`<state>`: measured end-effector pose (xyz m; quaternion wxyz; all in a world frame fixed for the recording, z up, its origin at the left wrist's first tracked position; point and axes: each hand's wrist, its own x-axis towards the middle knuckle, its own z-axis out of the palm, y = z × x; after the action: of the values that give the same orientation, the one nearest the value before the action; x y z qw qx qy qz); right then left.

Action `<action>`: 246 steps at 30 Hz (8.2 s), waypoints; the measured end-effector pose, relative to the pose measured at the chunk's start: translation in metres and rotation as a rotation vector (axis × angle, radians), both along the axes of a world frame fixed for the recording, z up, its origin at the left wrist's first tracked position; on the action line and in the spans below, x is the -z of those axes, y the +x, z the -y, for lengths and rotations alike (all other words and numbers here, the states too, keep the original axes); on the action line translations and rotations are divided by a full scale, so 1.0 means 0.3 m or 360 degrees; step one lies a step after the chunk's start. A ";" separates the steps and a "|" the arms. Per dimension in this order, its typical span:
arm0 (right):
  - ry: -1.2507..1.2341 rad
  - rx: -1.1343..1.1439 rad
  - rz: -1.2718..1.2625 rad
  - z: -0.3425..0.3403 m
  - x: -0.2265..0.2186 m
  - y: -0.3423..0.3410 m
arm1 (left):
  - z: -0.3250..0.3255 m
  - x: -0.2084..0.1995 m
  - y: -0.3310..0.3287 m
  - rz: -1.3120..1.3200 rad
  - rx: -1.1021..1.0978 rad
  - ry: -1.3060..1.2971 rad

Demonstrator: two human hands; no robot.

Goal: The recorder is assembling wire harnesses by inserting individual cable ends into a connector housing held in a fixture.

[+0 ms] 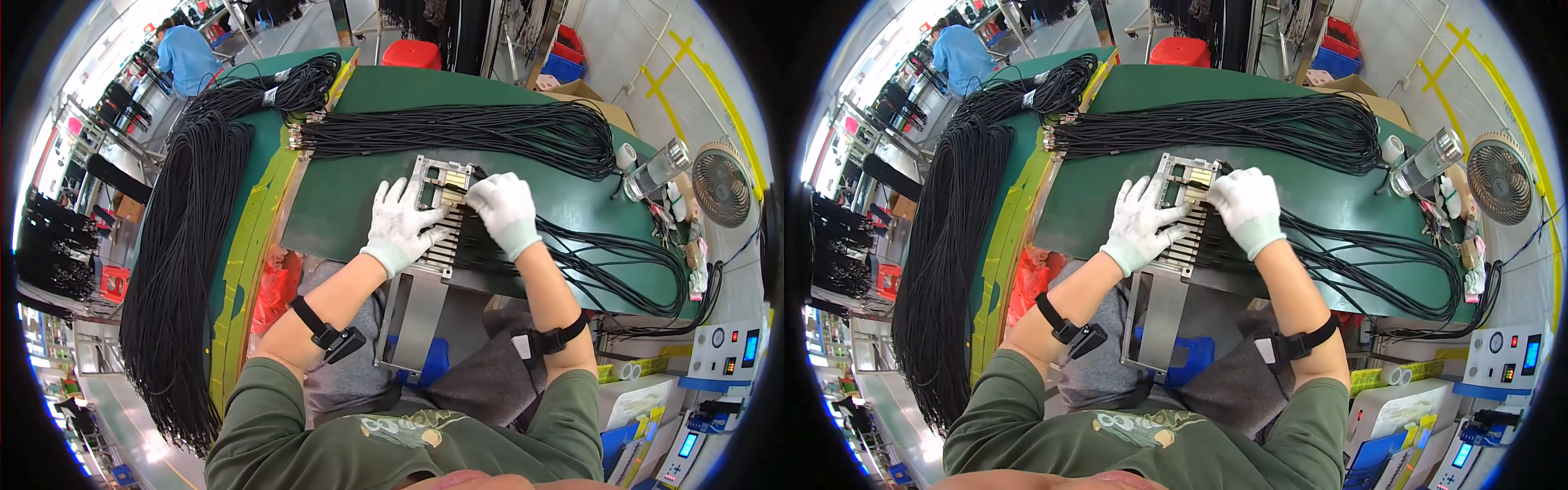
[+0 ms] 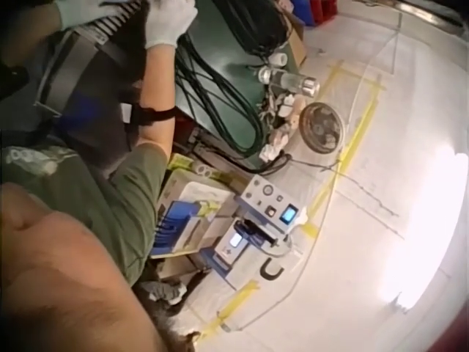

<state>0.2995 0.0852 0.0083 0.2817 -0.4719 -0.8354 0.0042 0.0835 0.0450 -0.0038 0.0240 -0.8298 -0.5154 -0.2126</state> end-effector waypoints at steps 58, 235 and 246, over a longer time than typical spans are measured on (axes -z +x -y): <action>-0.0108 -0.0055 0.0280 0.006 -0.037 0.041 | -0.096 0.064 -0.075 0.0758 -0.0309 -0.0267; -0.0130 0.0027 0.0017 -0.092 0.014 0.005 | -0.194 0.078 -0.038 0.0776 -0.0352 -0.0019; -0.0218 0.0114 0.0177 -0.083 -0.012 0.000 | -0.189 0.083 -0.053 0.0749 -0.0337 -0.0098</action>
<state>0.2994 0.1102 0.0119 0.2020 -0.5190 -0.8301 0.0252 0.0677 0.1016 -0.0287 -0.0997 -0.6992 -0.5970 -0.3804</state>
